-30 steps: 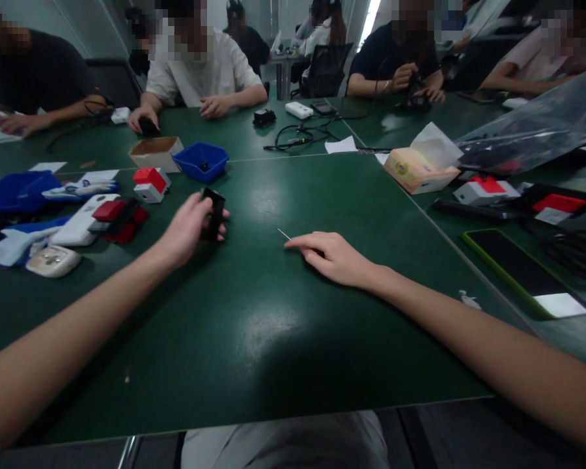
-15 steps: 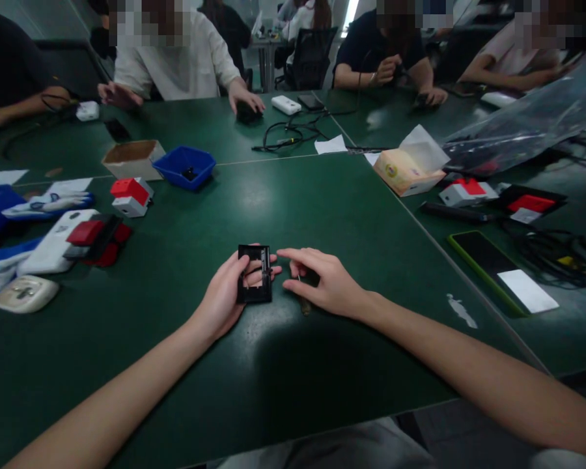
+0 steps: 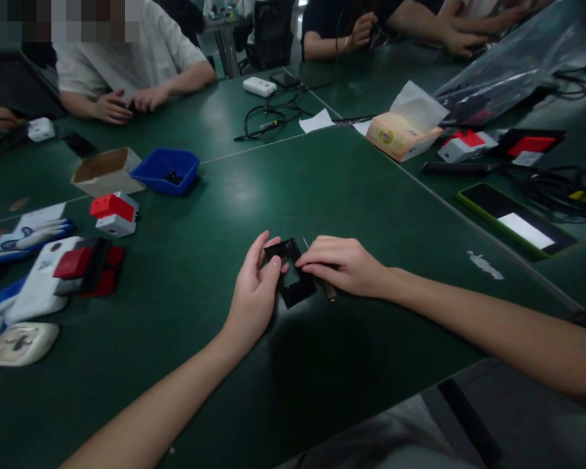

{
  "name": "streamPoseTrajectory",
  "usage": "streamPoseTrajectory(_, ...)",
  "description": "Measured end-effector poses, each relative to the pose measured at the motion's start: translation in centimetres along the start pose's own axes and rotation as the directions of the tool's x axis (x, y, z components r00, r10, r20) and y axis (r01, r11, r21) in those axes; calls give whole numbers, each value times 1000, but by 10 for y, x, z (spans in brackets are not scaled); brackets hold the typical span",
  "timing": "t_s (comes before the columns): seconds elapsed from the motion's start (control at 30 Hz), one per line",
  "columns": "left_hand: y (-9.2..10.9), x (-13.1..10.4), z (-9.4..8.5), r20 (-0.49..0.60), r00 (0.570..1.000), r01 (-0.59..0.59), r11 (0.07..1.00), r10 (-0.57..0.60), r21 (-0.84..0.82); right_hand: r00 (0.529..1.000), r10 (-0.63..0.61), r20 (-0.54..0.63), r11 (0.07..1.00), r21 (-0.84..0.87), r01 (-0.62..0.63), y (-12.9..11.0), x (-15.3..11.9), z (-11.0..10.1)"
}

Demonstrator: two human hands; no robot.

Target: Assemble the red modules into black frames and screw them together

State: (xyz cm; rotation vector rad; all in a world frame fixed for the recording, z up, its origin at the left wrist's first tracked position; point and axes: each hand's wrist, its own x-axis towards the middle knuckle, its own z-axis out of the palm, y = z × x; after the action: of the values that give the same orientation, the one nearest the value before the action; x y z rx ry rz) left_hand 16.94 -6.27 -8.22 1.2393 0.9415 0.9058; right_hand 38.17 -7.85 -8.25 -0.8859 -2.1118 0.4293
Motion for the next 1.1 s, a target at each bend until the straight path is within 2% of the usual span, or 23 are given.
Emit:
streamPoseTrajectory(0.07,2,-2,-4,46,992,-120,987,116,106,1000,12,-3,999,-38,-12,4,1,-3)
streamPoseTrajectory(0.13,4,-4,-7,92,981,-185,969,172,162,999,17,32,998,-55,-15,6,2,-4)
streamPoseTrajectory(0.27,4,-5,-12,77,982,-182,966,170,181,998,58,39,997,-60,-56,7,2,-3)
streamPoseTrajectory(0.37,2,-6,-13,120,976,-208,947,183,246,994,111,-12,992,-59,-112,7,1,-3)
streamPoseTrajectory(0.47,3,-8,-14,192,951,-301,859,241,414,987,138,-84,986,-77,-145,6,-1,-2)
streamPoseTrajectory(0.53,4,-10,-14,226,937,-345,789,265,508,990,109,-85,991,-72,-115,4,-2,0)
streamPoseTrajectory(0.7,7,-12,-10,288,911,-410,709,295,574,999,27,-38,997,-67,-29,2,-4,0)
streamPoseTrajectory(0.9,9,-19,-11,327,923,-385,558,205,735,997,66,-27,997,-31,-67,1,-6,-4)
streamPoseTrajectory(1.1,9,-19,-19,364,901,-433,526,237,732,986,158,-52,987,26,-156,-1,-4,-4)
